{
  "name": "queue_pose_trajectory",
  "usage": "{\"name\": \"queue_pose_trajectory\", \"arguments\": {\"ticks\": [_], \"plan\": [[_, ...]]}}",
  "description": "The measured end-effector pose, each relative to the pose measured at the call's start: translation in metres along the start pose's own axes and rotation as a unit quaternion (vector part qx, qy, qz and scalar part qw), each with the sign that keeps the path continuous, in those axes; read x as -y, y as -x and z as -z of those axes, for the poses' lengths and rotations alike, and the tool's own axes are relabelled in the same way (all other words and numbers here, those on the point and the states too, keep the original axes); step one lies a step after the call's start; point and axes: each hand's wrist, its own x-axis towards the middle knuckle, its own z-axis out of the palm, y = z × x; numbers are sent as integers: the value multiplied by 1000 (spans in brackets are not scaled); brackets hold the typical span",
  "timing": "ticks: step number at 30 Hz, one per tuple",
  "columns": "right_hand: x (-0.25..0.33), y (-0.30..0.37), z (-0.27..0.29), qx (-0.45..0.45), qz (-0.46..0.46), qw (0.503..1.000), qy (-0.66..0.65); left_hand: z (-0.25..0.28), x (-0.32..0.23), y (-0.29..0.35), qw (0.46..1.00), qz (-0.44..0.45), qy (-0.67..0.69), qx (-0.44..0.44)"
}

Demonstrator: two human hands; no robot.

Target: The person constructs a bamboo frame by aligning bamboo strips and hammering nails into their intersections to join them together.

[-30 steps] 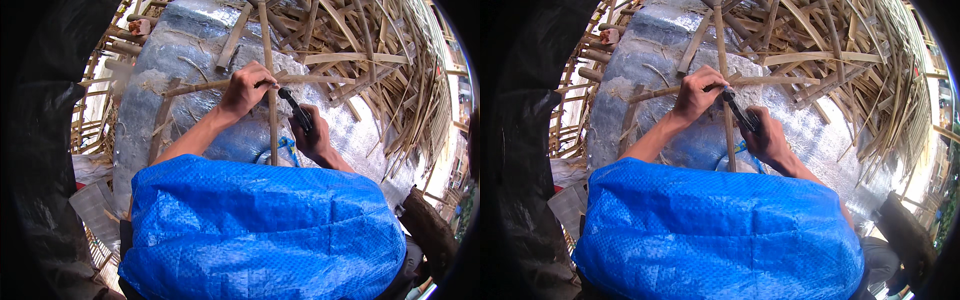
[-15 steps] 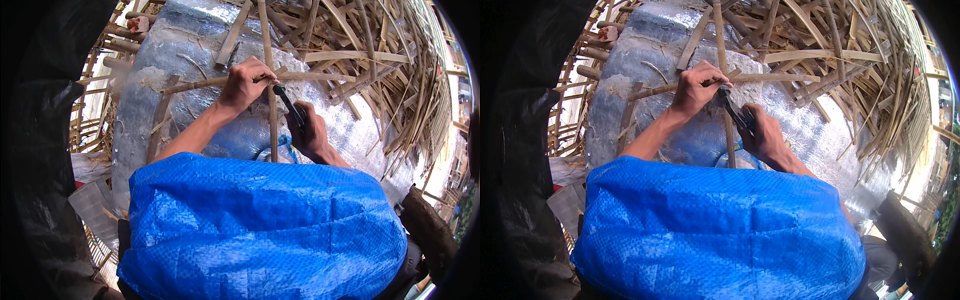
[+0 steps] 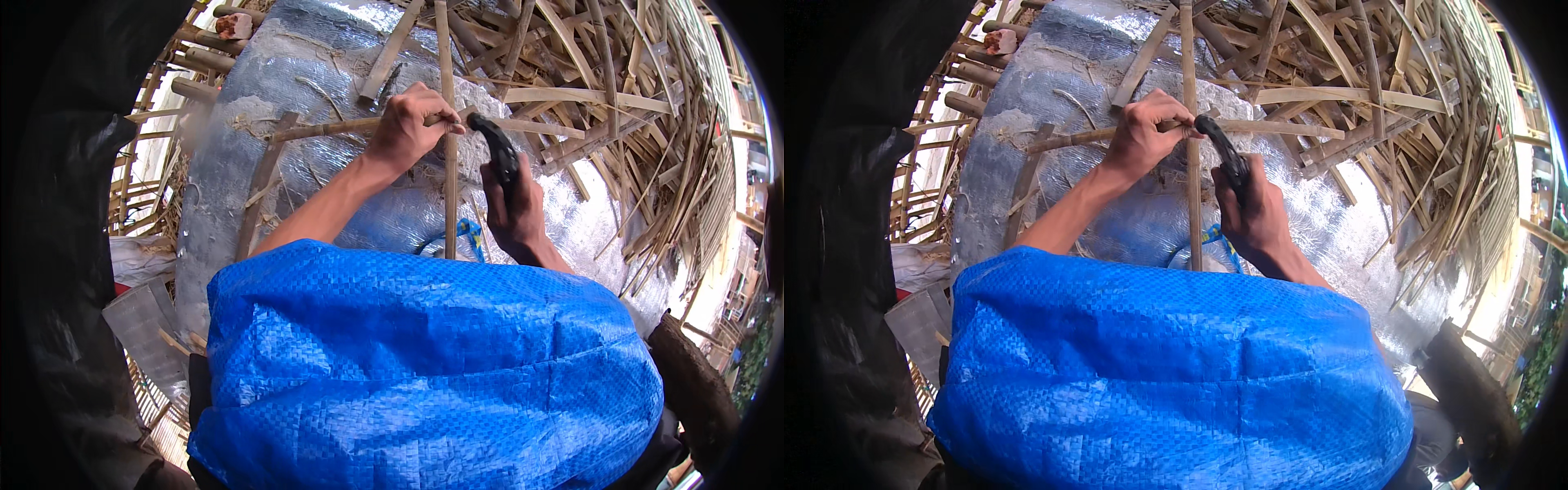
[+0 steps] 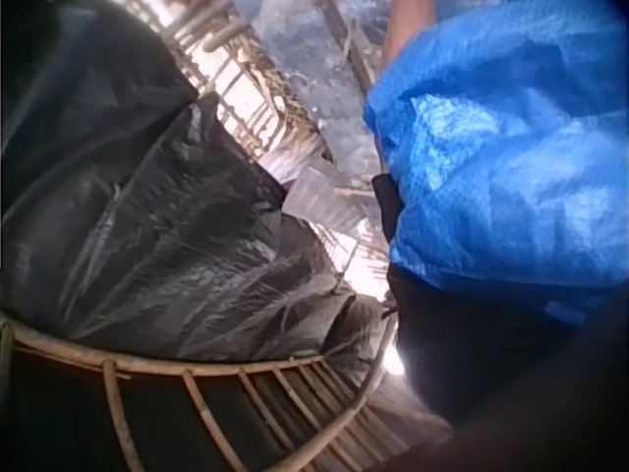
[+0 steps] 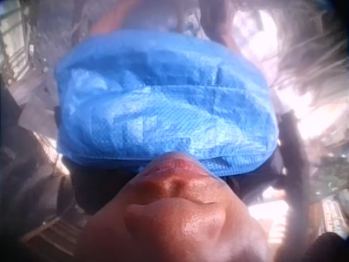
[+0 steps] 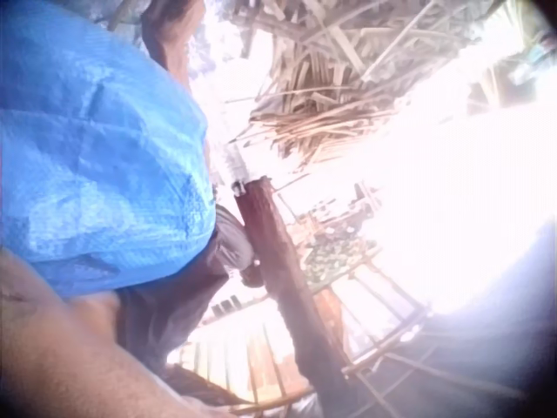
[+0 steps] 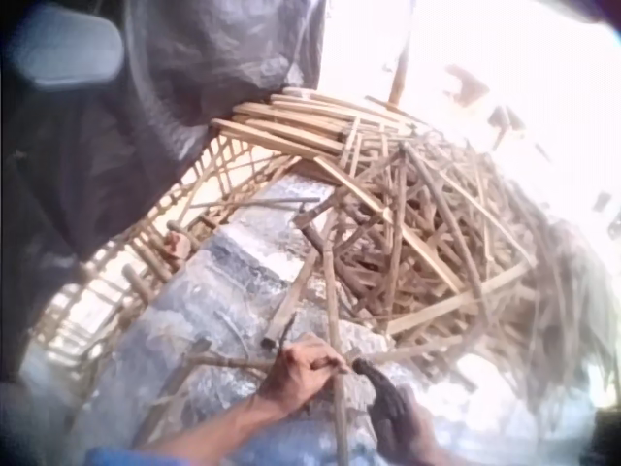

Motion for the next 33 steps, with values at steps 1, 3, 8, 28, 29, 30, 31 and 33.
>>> {"name": "queue_pose_trajectory", "arguments": {"ticks": [1,3,8,28,29,30,31,33], "plan": [[0,-4,-1,40,-30,998,39,1,3,-1,1000,-25,-17,-9],[7,-9,3,87,-76,991,61,1,5,3,1000,-9,-5,-2],[13,-10,0,112,-91,985,92,3,5,2,1000,4,-3,13],[2,-11,0,100,-79,989,75,3,6,5,1000,-20,0,9],[2,-8,2,72,-58,994,62,4,7,6,1000,-9,14,17],[5,-3,4,45,-37,997,48,5,8,5,999,2,28,24],[10,2,7,22,-10,999,42,5,8,5,999,-5,30,34],[8,-6,-1,66,-59,993,72,4,7,5,999,1,29,24]]}}
